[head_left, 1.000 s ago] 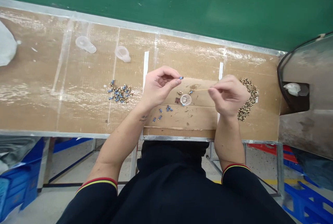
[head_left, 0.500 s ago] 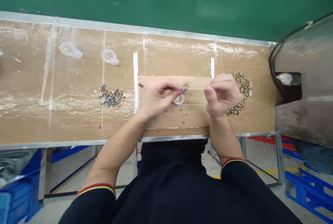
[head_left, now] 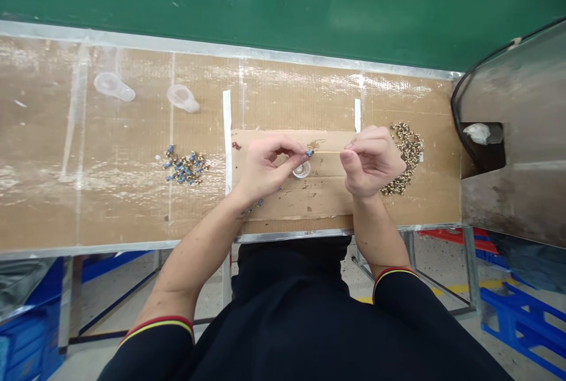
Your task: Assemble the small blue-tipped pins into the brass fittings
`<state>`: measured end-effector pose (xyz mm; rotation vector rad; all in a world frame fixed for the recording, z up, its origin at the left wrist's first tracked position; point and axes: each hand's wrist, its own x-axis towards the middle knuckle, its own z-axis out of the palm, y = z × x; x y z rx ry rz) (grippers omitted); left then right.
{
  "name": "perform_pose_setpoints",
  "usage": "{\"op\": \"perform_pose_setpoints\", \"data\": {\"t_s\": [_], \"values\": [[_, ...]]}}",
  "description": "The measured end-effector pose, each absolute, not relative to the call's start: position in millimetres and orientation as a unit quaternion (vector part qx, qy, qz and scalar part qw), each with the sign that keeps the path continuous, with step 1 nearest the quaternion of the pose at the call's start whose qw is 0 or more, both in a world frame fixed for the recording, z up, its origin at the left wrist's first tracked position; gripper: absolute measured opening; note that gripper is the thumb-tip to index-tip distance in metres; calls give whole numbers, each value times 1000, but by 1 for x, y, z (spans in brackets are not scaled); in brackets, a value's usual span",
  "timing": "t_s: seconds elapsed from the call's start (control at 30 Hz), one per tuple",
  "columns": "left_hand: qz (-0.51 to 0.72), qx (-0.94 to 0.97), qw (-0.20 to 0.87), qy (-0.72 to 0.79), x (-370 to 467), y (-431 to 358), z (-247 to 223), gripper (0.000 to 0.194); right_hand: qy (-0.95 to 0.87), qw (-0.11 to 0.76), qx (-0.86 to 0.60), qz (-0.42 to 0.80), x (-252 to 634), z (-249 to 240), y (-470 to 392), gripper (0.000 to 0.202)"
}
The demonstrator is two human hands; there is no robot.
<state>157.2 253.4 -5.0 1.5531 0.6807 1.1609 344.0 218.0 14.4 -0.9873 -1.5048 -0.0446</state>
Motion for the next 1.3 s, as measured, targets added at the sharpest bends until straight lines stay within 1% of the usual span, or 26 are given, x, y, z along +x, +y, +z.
{"op": "perform_pose_setpoints", "data": {"t_s": [0.13, 0.4, 0.53, 0.6, 0.63, 0.7, 0.8, 0.87, 0.93, 1.0, 1.03, 1.1, 1.17, 1.2, 1.23, 1.27, 1.3], "values": [[478, 647, 519, 289, 157, 253, -5, 8, -658, 623, -423, -15, 345, 15, 219, 16], [478, 638, 529, 289, 158, 252, -4, 9, -669, 592, -448, -25, 344, 11, 217, 21], [487, 629, 537, 282, 157, 254, -2, 9, -642, 625, -444, -16, 352, 15, 218, 21], [494, 613, 547, 284, 154, 257, 0, 13, -644, 633, -430, -4, 359, 18, 219, 21], [498, 602, 554, 288, 152, 259, 1, 17, -663, 622, -417, 10, 363, 20, 219, 18], [504, 576, 570, 298, 148, 262, 2, 24, -726, 567, -386, 53, 368, 21, 219, 9], [521, 540, 589, 299, 144, 268, 0, 34, -818, 435, -360, 106, 364, 19, 217, 3], [530, 526, 596, 294, 143, 270, -2, 37, -857, 351, -359, 116, 356, 17, 216, 12], [530, 521, 603, 290, 142, 271, -3, 37, -879, 293, -354, 128, 351, 18, 215, 19], [530, 517, 610, 284, 142, 272, -4, 37, -884, 275, -341, 162, 355, 21, 215, 18], [533, 512, 612, 281, 142, 271, -4, 36, -878, 285, -341, 177, 361, 23, 215, 20], [546, 499, 612, 280, 142, 271, -3, 35, -837, 344, -393, 163, 382, 25, 215, 25], [557, 487, 609, 285, 141, 271, -2, 34, -734, 427, -524, 67, 412, 26, 214, 22], [559, 484, 607, 290, 141, 272, -1, 33, -658, 453, -601, 3, 428, 24, 214, 23], [561, 482, 605, 297, 142, 272, -1, 33, -584, 462, -666, -45, 444, 22, 214, 26], [562, 479, 602, 304, 142, 272, -1, 33, -534, 442, -719, -58, 458, 20, 214, 26], [564, 475, 600, 310, 142, 273, -2, 32, -503, 403, -763, -45, 470, 17, 214, 23]]}}
